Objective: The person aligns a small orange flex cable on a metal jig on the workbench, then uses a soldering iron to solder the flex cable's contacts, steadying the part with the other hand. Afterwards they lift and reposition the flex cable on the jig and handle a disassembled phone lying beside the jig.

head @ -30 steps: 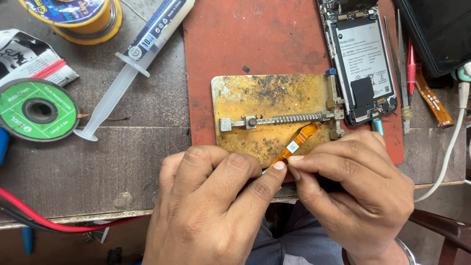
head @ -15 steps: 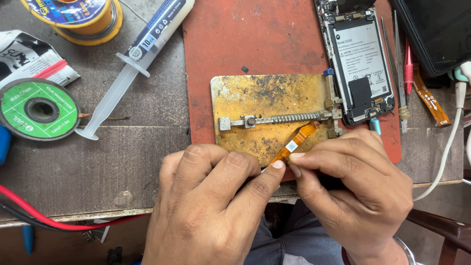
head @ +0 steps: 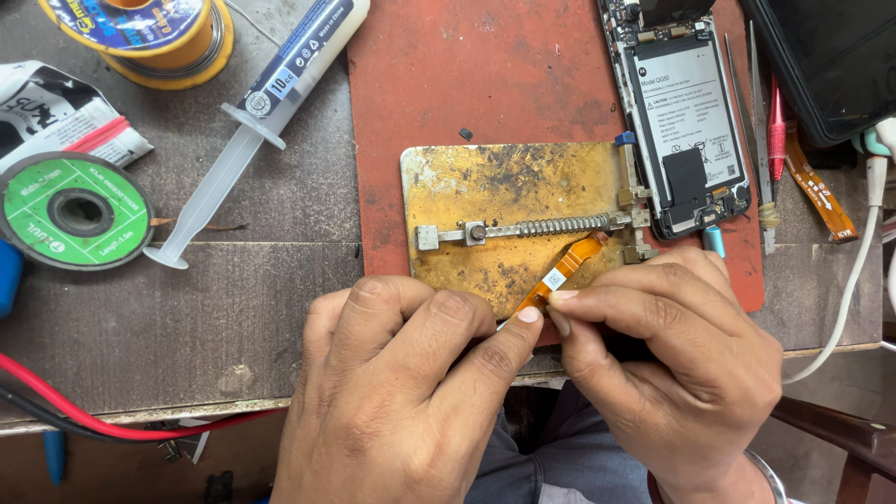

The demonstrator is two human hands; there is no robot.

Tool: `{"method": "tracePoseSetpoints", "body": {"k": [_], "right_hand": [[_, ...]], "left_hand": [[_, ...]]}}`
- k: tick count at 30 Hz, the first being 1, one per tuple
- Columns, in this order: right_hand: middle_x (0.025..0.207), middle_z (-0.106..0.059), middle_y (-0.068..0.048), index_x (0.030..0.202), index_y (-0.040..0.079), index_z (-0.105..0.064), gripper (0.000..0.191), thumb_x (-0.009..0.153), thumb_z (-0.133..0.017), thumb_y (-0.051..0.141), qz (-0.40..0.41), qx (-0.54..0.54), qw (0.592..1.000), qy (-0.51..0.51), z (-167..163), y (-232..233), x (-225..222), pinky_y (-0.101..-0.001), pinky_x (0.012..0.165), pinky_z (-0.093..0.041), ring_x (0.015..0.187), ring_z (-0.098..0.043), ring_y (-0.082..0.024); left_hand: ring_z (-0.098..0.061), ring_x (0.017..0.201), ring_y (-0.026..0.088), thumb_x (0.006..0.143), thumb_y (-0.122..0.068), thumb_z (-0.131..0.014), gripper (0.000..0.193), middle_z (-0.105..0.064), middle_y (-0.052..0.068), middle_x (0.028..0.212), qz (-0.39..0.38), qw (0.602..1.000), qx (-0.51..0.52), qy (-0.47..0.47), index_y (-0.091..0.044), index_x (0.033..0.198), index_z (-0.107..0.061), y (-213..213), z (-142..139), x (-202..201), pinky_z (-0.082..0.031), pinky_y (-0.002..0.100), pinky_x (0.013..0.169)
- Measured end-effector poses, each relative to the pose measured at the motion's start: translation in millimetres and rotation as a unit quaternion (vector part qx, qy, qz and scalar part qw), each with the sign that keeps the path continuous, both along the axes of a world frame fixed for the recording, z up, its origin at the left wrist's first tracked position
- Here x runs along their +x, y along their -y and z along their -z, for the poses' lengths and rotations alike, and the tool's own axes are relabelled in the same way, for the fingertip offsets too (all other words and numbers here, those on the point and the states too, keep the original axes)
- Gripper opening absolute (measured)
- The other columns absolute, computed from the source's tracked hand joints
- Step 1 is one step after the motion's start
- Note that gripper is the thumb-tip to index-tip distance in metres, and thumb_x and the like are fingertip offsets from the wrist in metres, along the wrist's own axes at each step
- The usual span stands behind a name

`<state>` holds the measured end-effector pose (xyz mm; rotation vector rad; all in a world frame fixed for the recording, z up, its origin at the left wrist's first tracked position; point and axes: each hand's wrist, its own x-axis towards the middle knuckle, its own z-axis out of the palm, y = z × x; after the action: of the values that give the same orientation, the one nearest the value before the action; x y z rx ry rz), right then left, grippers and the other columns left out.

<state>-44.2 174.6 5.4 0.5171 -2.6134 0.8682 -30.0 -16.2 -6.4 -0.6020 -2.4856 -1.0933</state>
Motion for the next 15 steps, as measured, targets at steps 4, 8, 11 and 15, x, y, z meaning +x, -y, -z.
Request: {"method": "tracePoseSetpoints", "body": {"k": [4, 8, 11, 15], "right_hand": [[0.084, -0.071, -0.004, 0.093, 0.006, -0.073, 0.022, 0.074, -0.081, 0.0, -0.019, 0.006, 1.0, -0.004, -0.2, -0.6, -1.7, -0.0305, 0.078, -0.046, 0.079, -0.066, -0.017], [0.085, -0.07, -0.004, 0.094, 0.006, -0.073, 0.022, 0.074, -0.08, -0.001, -0.019, 0.002, 1.0, -0.001, -0.9, -1.8, -1.7, -0.0303, 0.078, -0.047, 0.08, -0.067, -0.017], [0.087, -0.07, -0.005, 0.095, 0.005, -0.072, 0.022, 0.075, -0.08, -0.001, -0.01, -0.008, 1.0, 0.0, -0.5, -0.3, -0.2, -0.0294, 0.079, -0.048, 0.081, -0.066, -0.017], [0.084, -0.07, -0.005, 0.093, 0.005, -0.073, 0.023, 0.073, -0.081, -0.002, -0.004, 0.0, 1.0, 0.0, -0.5, 0.3, -0.3, -0.0305, 0.078, -0.047, 0.079, -0.066, -0.018]], "left_hand": [[-0.06, 0.095, 0.02, 0.083, -0.017, -0.07, 0.026, -0.066, -0.001, 0.096, 0.0, 1.0, 0.0, -0.001, -0.008, 0.105, -0.078, 0.3, 0.1, -0.4, -0.044, 0.041, 0.087], [-0.06, 0.095, 0.02, 0.083, -0.017, -0.07, 0.026, -0.066, -0.001, 0.096, 0.0, 1.0, -0.001, -0.003, -0.008, 0.105, -0.078, -0.4, 0.3, -0.6, -0.045, 0.041, 0.087], [-0.06, 0.095, 0.02, 0.083, -0.017, -0.07, 0.026, -0.066, -0.001, 0.096, 0.0, 1.0, 0.0, -0.001, -0.008, 0.106, -0.078, 0.5, -0.5, -0.1, -0.045, 0.041, 0.087], [-0.06, 0.096, 0.02, 0.083, -0.016, -0.07, 0.026, -0.065, -0.001, 0.095, 0.002, 1.0, 0.005, 0.001, -0.007, 0.106, -0.078, 0.6, -1.1, 0.2, -0.045, 0.041, 0.088]]}}
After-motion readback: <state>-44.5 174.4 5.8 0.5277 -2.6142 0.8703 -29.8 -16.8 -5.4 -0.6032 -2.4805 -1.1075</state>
